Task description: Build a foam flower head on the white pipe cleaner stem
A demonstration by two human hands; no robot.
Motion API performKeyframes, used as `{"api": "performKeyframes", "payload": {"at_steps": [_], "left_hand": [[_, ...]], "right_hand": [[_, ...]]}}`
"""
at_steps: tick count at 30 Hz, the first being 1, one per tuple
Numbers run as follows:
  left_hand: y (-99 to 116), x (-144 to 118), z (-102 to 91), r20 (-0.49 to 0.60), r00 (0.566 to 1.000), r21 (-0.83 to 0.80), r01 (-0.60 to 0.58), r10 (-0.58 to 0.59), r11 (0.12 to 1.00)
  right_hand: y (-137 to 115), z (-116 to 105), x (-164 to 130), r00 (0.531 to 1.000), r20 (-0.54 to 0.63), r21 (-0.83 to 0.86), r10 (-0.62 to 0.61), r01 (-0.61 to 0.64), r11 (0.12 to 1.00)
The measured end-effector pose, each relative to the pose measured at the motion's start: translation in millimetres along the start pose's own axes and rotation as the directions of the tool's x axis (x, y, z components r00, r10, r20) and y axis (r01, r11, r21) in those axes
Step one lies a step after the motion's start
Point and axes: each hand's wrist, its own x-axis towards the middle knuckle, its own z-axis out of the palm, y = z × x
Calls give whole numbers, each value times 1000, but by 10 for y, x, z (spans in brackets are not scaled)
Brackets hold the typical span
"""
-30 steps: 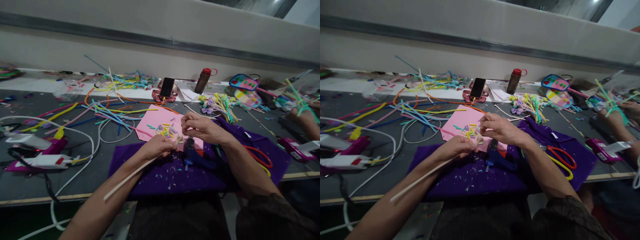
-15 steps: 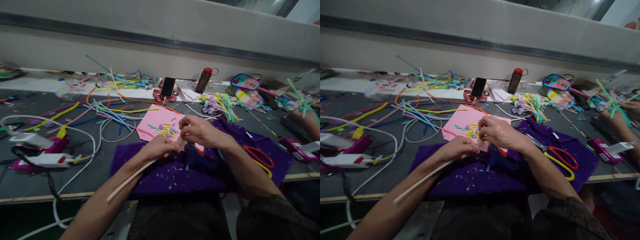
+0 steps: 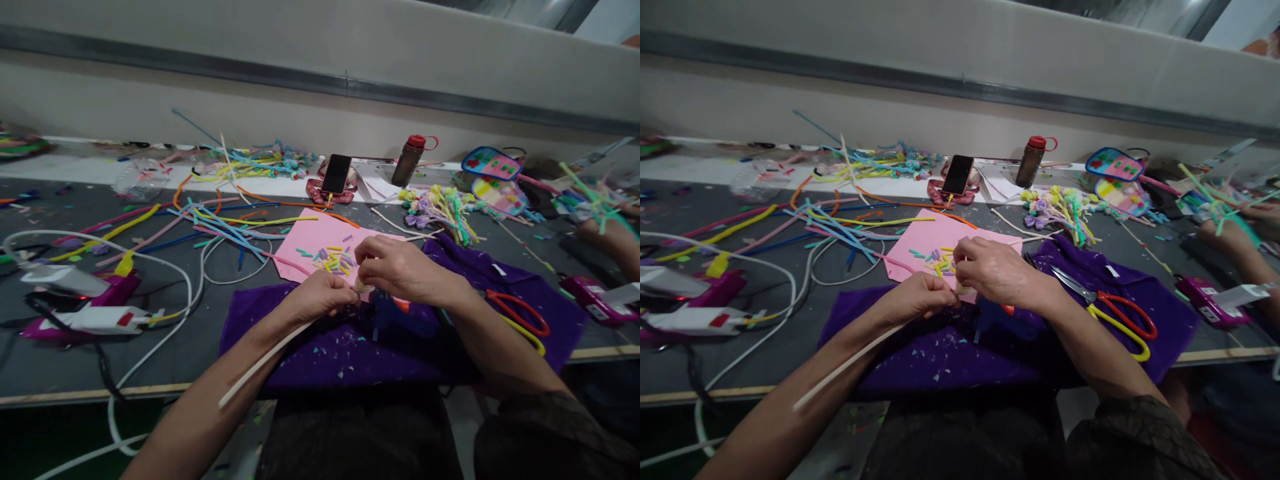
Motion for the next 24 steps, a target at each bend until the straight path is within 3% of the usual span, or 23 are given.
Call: {"api": "performKeyframes", "payload": {"at_steps": [9, 13, 15, 19, 22, 24], "left_hand": [[-18, 0, -11, 24, 1000, -12, -11, 11, 1000], [-31, -2, -41, 24, 999, -32, -40, 41, 999], [-30, -9, -60, 26, 998, -79, -54, 57, 995], [-11, -24, -91, 9, 998, -266, -59, 64, 962], [0, -30, -108, -7, 996, -406, -80, 85, 910], [3, -33, -118, -36, 993, -481, -114, 110, 869]], "right_hand": [[-6, 12, 13, 1000, -2, 10, -15, 15, 1000], [-3, -67, -23, 992, -124, 106, 18, -5, 994], [-2, -128, -57, 965, -248, 211, 90, -37, 977], [31, -153, -129, 851, -432, 367, 301, -139, 920], [87, -44, -171, 782, -431, 450, 450, -246, 859], [125, 47, -186, 762, -391, 501, 516, -294, 814]]}}
